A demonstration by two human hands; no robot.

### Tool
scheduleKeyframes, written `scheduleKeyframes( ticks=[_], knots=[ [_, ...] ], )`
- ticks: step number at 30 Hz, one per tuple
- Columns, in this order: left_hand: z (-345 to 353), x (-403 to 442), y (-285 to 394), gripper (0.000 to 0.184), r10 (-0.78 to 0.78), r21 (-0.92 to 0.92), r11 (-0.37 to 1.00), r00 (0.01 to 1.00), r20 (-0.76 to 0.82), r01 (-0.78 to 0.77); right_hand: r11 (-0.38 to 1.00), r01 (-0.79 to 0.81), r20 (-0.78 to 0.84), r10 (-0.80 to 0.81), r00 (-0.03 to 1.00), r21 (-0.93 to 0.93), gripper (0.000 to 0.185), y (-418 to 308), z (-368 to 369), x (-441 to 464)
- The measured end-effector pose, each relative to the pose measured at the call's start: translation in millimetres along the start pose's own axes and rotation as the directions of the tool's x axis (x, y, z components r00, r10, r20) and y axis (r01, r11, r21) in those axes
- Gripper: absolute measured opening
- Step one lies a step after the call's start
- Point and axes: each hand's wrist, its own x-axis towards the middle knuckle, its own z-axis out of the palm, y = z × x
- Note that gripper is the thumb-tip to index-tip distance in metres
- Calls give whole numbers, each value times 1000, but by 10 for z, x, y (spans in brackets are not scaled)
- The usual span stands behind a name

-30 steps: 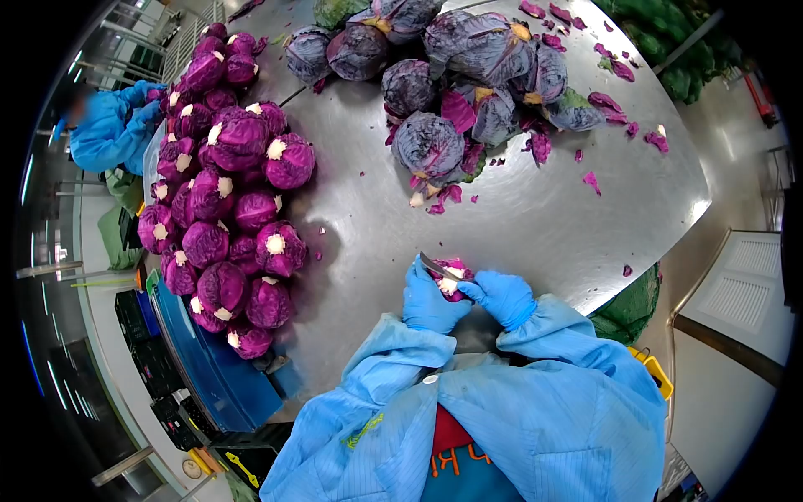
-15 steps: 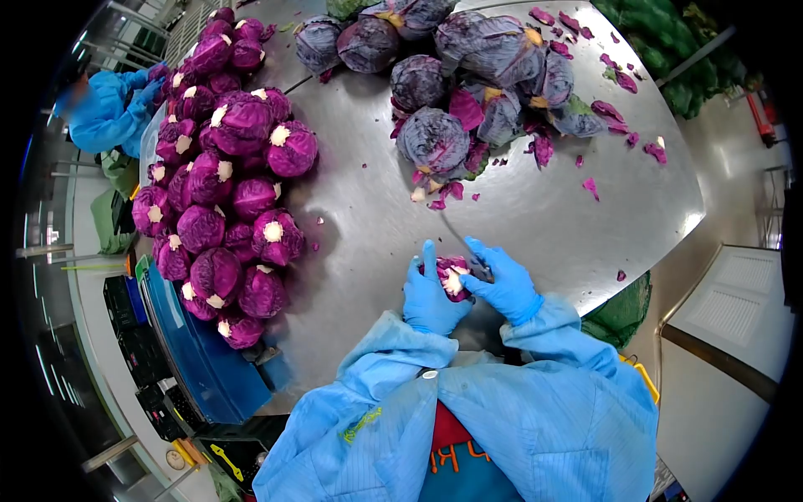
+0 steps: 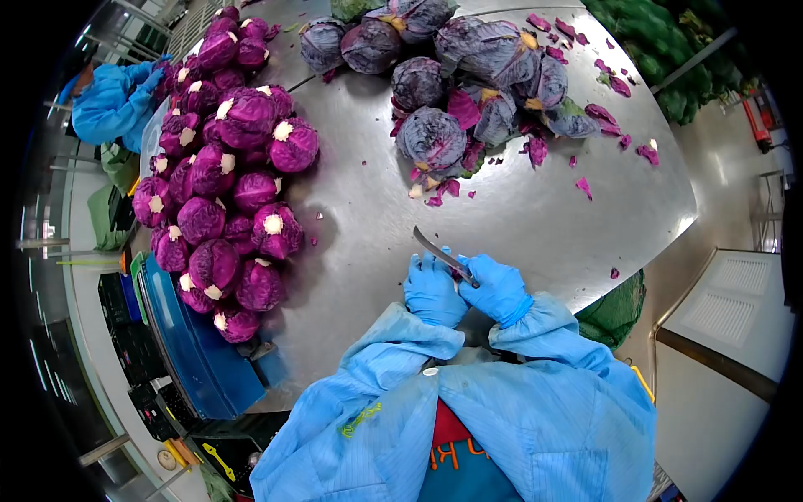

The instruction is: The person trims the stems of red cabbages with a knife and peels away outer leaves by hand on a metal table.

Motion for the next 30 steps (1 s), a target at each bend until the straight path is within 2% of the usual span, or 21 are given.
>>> scheduleKeyframes(
  ticks=[4,7,9,11,12,13,14,15,17,20,21,22,23,24,26,28,29,30],
  knots=[
    [-32,-31,-41,58,60,-123,990,995,-85,-70,993,-43,-80,53,995,113,35,5,37,-68],
    [7,-66,-21,63,5,-100,995,996,-87,-14,976,-132,-182,164,970,175,31,61,95,-103],
    [-123,-92,-94,67,19,-250,967,995,-95,-43,966,-206,-305,245,920,155,29,299,114,-111],
    [-215,-149,-243,70,44,-403,911,992,-120,-89,853,-440,-345,517,783,280,27,919,-176,-111],
    [-212,-201,-362,72,60,-477,871,988,-144,-122,837,-484,-335,546,768,256,31,996,-475,-149],
    [-190,-247,-453,74,66,-546,825,983,-169,-149,837,-537,-412,530,742,110,38,1485,-500,-230],
    [-158,-284,-515,78,44,-552,827,992,-122,-105,850,-524,-425,492,760,48,51,1509,-684,-321],
    [-187,-293,-533,80,45,-557,825,993,-105,-96,830,-555,-554,436,709,-57,57,1476,-760,-308],
    [-235,-212,-527,84,61,-571,815,994,-89,-101,855,-518,-669,372,644,-23,54,1339,-807,-299],
    [-54,-225,-628,96,64,-545,836,998,-18,-63,978,-169,-520,210,828,125,48,1057,-437,-238],
    [-83,-226,-606,99,26,-487,872,999,-35,-40,786,-292,-208,464,861,544,41,762,-291,-179],
    [-128,-222,-558,102,-9,-428,904,998,-56,-16,723,-230,-105,386,916,652,36,567,-80,-96],
    [-146,-227,-520,105,-44,-369,930,996,-81,11,756,-193,-60,293,954,626,37,450,108,-26],
    [-122,-258,-507,107,-109,-394,916,992,-59,78,596,-181,23,263,965,783,42,346,277,37],
    [-60,-367,-528,110,-251,-434,873,968,-9,223,509,-363,279,236,931,780,43,271,433,148],
    [-43,-387,-591,112,-306,-583,729,933,190,358,396,-525,502,169,848,754,42,190,371,257],
    [-29,-392,-627,112,-313,-640,640,905,289,426,396,-476,472,116,874,785,41,219,406,276],
    [13,-396,-687,113,-297,-660,622,907,299,421,394,-428,440,65,896,814,41,247,435,298]
  ],
)
